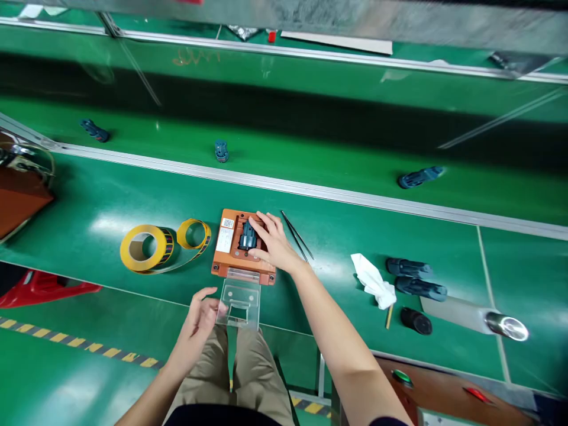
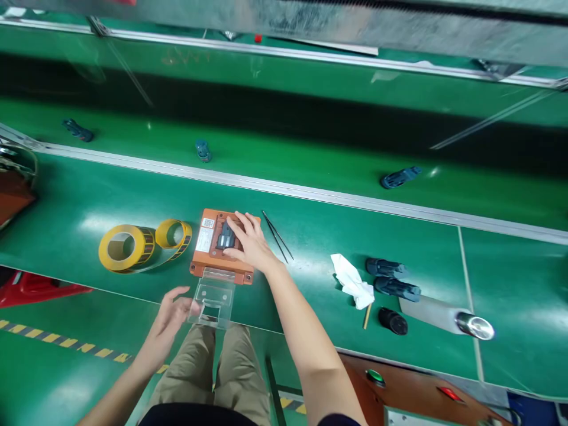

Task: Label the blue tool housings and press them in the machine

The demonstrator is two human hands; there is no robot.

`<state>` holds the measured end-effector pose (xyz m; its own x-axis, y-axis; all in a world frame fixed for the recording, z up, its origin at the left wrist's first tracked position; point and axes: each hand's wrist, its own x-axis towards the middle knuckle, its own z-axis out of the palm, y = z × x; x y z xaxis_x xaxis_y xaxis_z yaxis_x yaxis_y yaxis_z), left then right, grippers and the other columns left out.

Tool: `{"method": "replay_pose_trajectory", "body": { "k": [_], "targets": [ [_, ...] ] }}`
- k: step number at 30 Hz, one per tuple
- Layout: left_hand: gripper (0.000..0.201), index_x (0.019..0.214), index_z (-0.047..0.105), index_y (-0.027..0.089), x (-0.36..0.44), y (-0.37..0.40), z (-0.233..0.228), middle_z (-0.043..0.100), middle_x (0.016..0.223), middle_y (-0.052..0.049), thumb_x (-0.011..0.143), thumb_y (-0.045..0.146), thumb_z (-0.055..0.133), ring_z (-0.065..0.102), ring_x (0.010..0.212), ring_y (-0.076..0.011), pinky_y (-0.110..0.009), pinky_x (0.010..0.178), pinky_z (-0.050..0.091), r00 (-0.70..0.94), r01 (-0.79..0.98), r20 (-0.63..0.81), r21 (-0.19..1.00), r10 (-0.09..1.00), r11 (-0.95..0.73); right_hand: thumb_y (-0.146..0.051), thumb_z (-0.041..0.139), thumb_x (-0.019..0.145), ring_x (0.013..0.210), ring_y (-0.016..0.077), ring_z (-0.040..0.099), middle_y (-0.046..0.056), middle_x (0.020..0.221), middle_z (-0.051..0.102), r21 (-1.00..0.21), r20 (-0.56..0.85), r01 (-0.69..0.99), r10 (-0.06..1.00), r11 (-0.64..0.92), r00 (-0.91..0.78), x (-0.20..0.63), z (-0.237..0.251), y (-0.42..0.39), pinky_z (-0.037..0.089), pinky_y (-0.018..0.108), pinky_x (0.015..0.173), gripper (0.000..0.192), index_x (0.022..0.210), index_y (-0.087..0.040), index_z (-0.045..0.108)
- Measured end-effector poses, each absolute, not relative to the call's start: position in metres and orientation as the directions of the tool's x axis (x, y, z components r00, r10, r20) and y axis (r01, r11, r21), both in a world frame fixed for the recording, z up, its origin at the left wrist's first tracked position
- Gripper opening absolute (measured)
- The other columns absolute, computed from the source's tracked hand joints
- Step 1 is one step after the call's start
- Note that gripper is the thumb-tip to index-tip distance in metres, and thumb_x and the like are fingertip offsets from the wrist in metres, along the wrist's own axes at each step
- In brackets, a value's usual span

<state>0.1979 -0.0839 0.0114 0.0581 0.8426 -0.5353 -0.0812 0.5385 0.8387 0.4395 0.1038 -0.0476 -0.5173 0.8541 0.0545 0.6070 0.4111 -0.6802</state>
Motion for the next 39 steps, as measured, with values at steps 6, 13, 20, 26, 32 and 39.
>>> {"method": "replay_pose_trajectory", "body": {
  "k": [6,13,20,26,32,39],
  "targets": [
    [0.061,0.134,0.053,0.018,0.203,-0.015,0.046,0.069,0.102,-0.014,0.094,0.062,0.044,0.065,0.098,-0.0281,-0.039,0.073,0.057,0.301,-0.403,-0.515,0.694,0.803,0.596,-0.042,0.05,0.097,0.125,0.03,0.049,0.014,0.13,0.06,-0.576,0.345,0.81,0.931,0.108,0.121,0.475,-0.075,0.068,0.033,0.055,0.109,0.041,0.132,-0.022,0.058],
    [0.051,0.121,0.059,0.017,0.225,0.059,0.025,0.072,0.091,-0.009,0.08,0.043,0.076,0.071,0.08,-0.0222,-0.037,0.07,0.059,0.328,-0.268,-0.636,0.646,0.699,0.714,-0.048,0.056,0.091,0.109,0.0361,0.054,0.017,0.106,0.059,-0.512,0.337,0.851,0.883,-0.119,0.326,0.504,-0.127,0.039,0.037,0.057,0.095,0.047,0.118,-0.012,0.066],
    [0.046,0.116,0.067,0.024,0.083,0.008,0.02,0.072,0.117,-0.013,0.077,0.045,0.078,0.063,0.117,-0.0339,-0.053,0.107,0.044,-0.053,0.805,-0.021,0.591,0.998,0.055,-0.046,0.047,0.094,0.099,0.0331,0.054,0.017,0.099,0.063,-0.49,0.306,0.861,0.898,-0.137,0.317,0.501,-0.132,0.04,0.039,0.051,0.089,0.04,0.105,-0.012,0.065],
    [0.041,0.135,0.057,0.022,-0.016,0.008,-0.005,0.074,0.114,-0.014,0.096,0.033,0.053,0.069,0.103,-0.0306,-0.057,0.115,0.025,0.246,0.963,-0.076,0.137,0.966,-0.234,-0.047,0.043,0.096,0.1,0.0327,0.051,0.018,0.101,0.063,-0.483,0.274,0.856,0.897,-0.184,0.348,0.497,-0.126,0.04,0.039,0.051,0.089,0.04,0.104,-0.013,0.062],
    [0.056,0.127,0.063,0.02,0.022,0.03,-0.014,0.074,0.085,-0.011,0.083,0.055,0.068,0.068,0.084,-0.0309,-0.044,0.092,0.04,0.169,0.982,0.027,0.086,0.985,-0.17,-0.049,0.044,0.095,0.1,0.0324,0.052,0.017,0.1,0.063,-0.49,0.276,0.85,0.891,-0.193,0.361,0.496,-0.124,0.04,0.041,0.05,0.089,0.039,0.104,-0.015,0.062],
    [0.031,0.125,0.065,0.029,0.084,0.079,-0.017,0.077,0.109,-0.008,0.095,0.026,0.054,0.065,0.11,-0.0288,-0.048,0.106,0.026,0.32,0.924,0.112,0.185,0.941,-0.336,-0.048,0.046,0.095,0.098,0.032,0.052,0.016,0.099,0.063,-0.5,0.285,0.847,0.889,-0.181,0.358,0.498,-0.124,0.039,0.041,0.05,0.089,0.036,0.102,-0.016,0.061]
  ]
}}
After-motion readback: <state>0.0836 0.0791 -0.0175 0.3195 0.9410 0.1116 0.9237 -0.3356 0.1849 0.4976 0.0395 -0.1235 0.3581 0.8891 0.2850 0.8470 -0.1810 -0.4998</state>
